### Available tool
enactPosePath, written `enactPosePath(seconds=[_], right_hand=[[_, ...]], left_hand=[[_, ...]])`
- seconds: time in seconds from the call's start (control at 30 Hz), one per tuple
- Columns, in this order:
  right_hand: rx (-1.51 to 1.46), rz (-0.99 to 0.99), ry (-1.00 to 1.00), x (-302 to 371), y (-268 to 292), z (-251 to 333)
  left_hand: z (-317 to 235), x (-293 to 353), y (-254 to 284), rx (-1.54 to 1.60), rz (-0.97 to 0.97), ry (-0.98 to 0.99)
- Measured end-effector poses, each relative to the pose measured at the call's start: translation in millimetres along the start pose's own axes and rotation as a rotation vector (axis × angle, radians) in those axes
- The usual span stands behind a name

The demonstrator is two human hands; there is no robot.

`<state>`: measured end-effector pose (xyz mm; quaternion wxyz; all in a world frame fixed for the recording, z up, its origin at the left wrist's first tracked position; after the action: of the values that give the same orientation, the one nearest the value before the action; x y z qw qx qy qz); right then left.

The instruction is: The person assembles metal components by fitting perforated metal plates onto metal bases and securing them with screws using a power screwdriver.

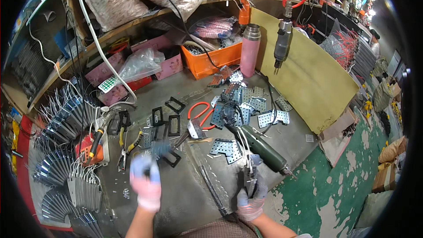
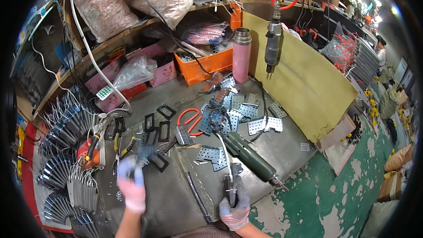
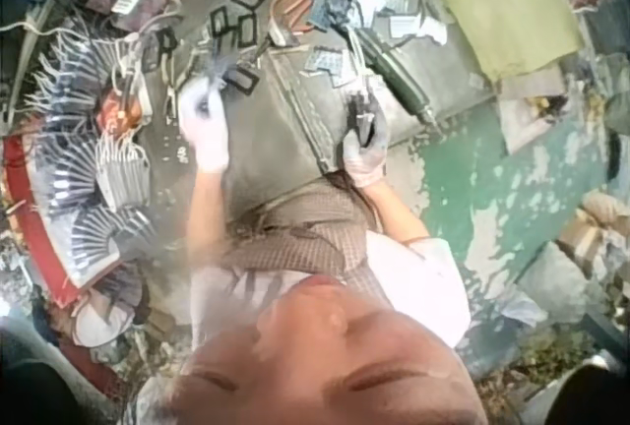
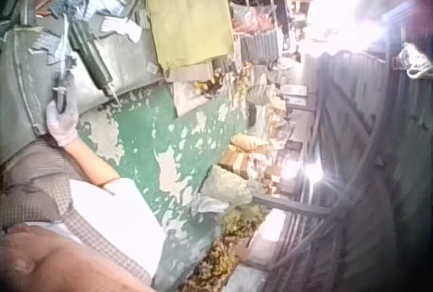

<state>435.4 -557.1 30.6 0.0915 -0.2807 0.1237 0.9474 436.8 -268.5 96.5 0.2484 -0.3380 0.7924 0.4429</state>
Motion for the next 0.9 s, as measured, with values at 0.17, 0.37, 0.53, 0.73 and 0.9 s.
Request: enactPosePath(seconds=[0.17,0.37,0.53,0.73,0.9], right_hand=[[-0.072,-0.020,-0.039,13,0,9],[-0.290,0.334,-0.277,15,-36,43],[-0.693,0.505,-0.849,36,-55,43],[-0.558,0.666,-0.871,44,-65,58],[-0.653,0.901,-0.796,51,-94,71]], left_hand=[[-10,109,80,-0.312,0.404,-0.164],[-11,119,91,-0.222,0.326,0.150],[10,96,57,-0.293,0.508,0.182],[19,121,60,0.656,0.317,0.922],[24,125,60,0.465,0.171,0.702]])
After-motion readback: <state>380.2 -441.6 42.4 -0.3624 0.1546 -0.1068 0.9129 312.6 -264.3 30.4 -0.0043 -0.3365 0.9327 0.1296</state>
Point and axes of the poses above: each hand's wrist, its own x-axis away from the middle knuckle, its own y-axis out of the back of the hand, z = x × y, the point moved 5 cm from there along -x, towards the middle knuckle, and after that the axes turned 6 degrees about -x, right-handed, at the moved point
